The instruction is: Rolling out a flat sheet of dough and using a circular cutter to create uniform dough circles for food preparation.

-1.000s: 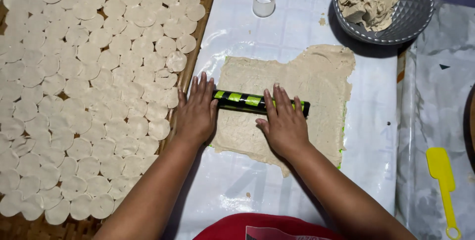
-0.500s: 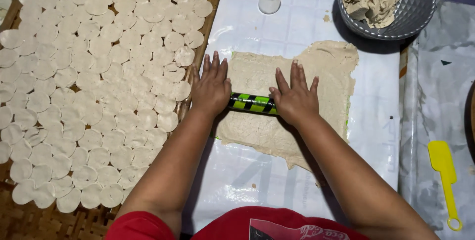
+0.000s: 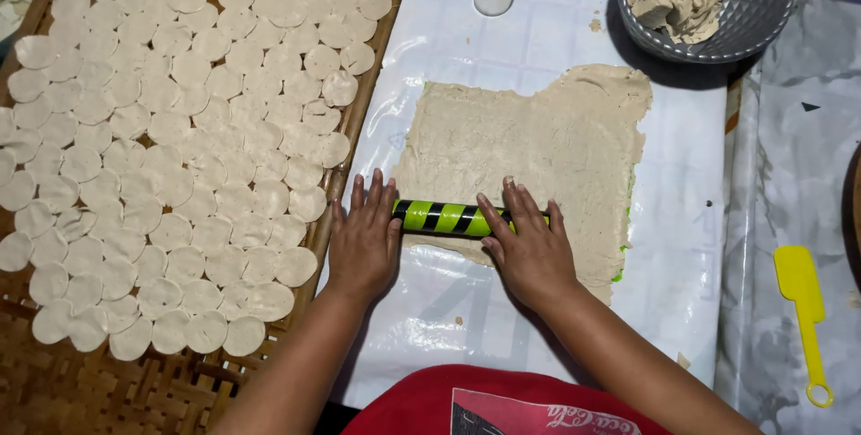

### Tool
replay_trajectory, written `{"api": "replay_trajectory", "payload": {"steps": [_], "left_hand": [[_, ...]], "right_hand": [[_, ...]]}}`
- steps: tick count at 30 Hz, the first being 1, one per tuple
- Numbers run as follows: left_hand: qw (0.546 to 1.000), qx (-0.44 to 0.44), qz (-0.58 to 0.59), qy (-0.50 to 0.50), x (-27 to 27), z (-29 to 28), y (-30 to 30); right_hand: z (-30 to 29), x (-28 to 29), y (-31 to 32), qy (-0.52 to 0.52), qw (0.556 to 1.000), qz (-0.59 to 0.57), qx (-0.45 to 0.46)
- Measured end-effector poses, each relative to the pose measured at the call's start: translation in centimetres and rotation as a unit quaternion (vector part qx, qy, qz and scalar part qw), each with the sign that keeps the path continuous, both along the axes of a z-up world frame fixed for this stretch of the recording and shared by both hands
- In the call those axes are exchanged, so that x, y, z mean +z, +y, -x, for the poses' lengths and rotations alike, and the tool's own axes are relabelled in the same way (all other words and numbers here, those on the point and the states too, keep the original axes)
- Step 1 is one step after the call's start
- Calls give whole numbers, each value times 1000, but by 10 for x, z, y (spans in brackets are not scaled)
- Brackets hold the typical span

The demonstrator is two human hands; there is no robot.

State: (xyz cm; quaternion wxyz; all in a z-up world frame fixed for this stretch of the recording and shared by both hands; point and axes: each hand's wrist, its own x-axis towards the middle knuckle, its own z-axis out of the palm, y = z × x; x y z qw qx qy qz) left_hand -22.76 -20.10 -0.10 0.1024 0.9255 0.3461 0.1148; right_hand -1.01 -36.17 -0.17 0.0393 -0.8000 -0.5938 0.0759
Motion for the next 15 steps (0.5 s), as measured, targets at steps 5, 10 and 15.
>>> {"api": "replay_trajectory", "payload": {"steps": [5, 10, 15], "left_hand": [[999, 40, -18, 27, 11, -31, 29], [997, 38, -65, -25, 0, -49, 31], [997, -3, -70, -11, -11, -9, -14]], "right_hand": [[-25, 13, 31, 61, 995, 59, -46], [-23, -4, 30, 8, 998, -6, -63], [9, 5, -16, 28, 999, -25, 7]]}}
